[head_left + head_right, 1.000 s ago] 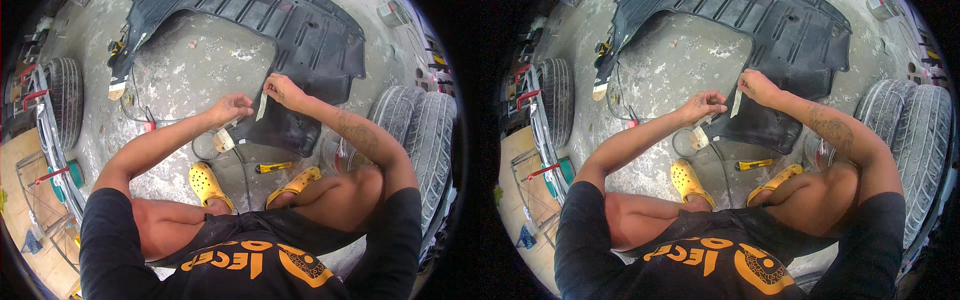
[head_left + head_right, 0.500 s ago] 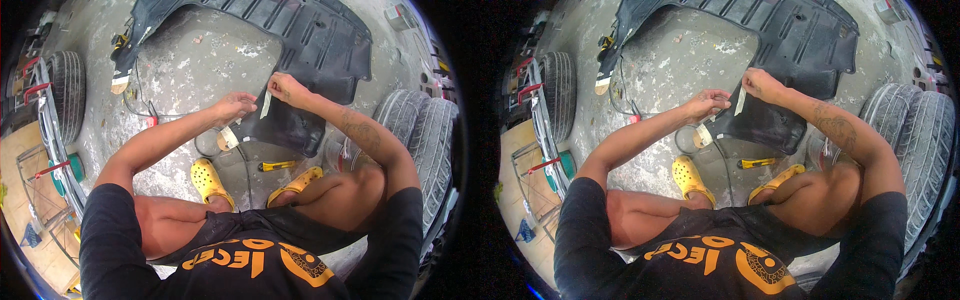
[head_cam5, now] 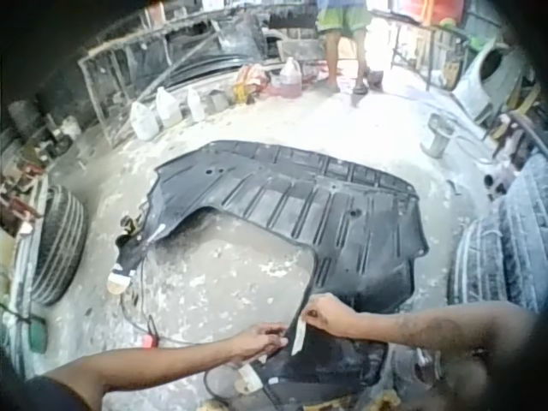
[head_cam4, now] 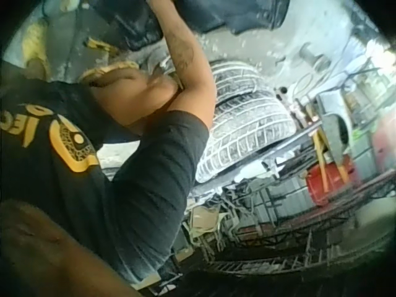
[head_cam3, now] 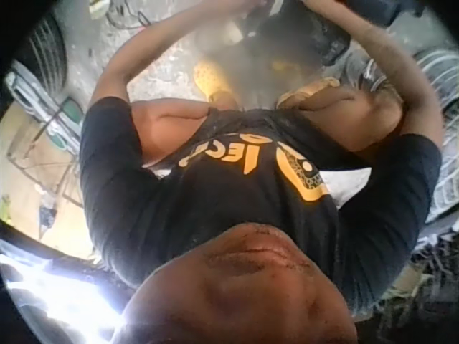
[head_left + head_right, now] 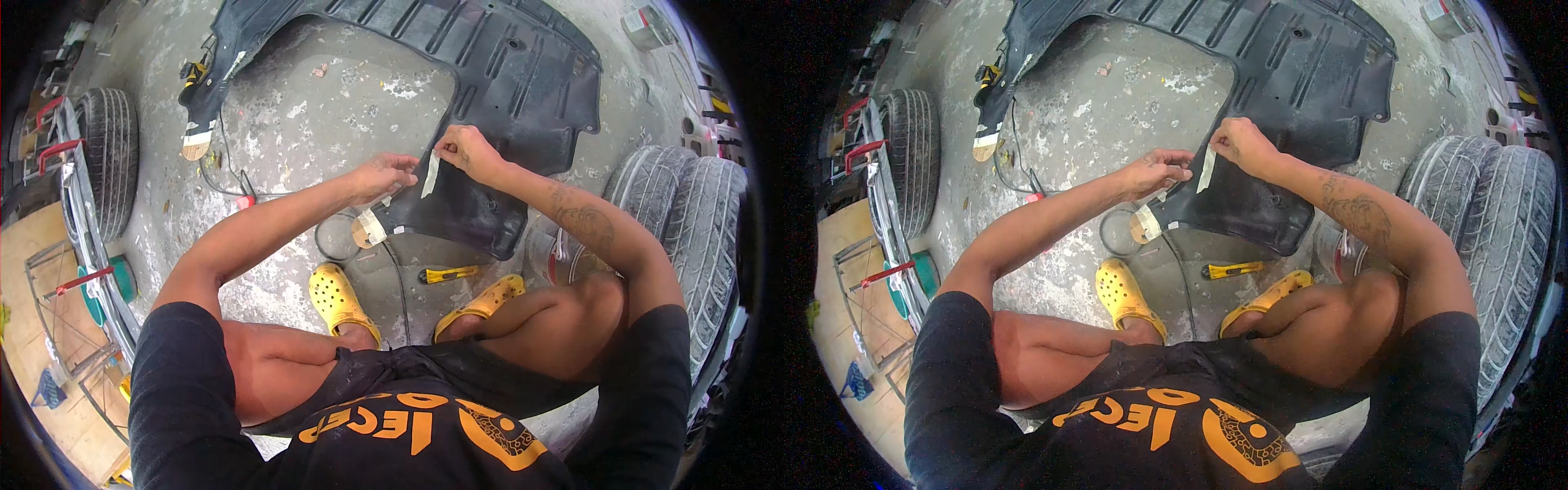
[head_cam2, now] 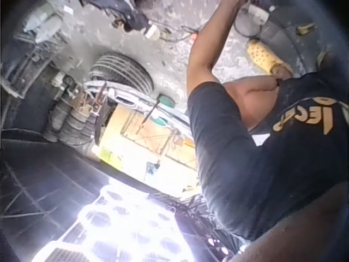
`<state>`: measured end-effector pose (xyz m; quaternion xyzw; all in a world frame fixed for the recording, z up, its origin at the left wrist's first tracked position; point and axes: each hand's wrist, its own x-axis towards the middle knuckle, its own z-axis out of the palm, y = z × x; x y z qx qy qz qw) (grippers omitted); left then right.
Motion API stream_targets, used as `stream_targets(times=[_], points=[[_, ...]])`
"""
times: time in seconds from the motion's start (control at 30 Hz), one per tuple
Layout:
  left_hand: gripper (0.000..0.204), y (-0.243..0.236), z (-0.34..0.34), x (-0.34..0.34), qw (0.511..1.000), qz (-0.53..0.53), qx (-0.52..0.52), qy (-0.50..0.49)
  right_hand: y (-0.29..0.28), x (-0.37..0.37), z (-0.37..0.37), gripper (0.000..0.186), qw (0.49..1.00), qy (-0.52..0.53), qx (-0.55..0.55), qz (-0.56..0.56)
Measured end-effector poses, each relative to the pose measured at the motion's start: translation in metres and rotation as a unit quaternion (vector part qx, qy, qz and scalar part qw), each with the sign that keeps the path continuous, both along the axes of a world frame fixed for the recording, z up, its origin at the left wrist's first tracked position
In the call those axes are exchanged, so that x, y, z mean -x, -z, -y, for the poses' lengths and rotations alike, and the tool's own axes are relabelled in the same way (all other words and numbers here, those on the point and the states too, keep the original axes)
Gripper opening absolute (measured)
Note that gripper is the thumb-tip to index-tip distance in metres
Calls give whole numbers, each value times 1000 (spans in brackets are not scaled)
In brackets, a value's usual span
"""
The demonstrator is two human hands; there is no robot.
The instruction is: Repairing a plastic automotive splash guard using a utility knife to trim edges and a plastic welder to join pieces.
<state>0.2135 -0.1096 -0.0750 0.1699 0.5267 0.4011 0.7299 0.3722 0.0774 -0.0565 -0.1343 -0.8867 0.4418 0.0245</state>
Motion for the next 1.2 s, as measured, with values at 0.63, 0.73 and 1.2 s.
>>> stream_targets(times=[0.63,0.73,1.2], points=[[44,-3,6,2,996,-73,-46,15,-40,6,-6,24,908,-206,191,310],[45,-1,4,7,995,-77,-56,30,-56,8,-5,32,868,-228,253,361],[51,-15,0,16,977,-116,-132,123,-22,-2,-3,11,992,-121,39,5]])
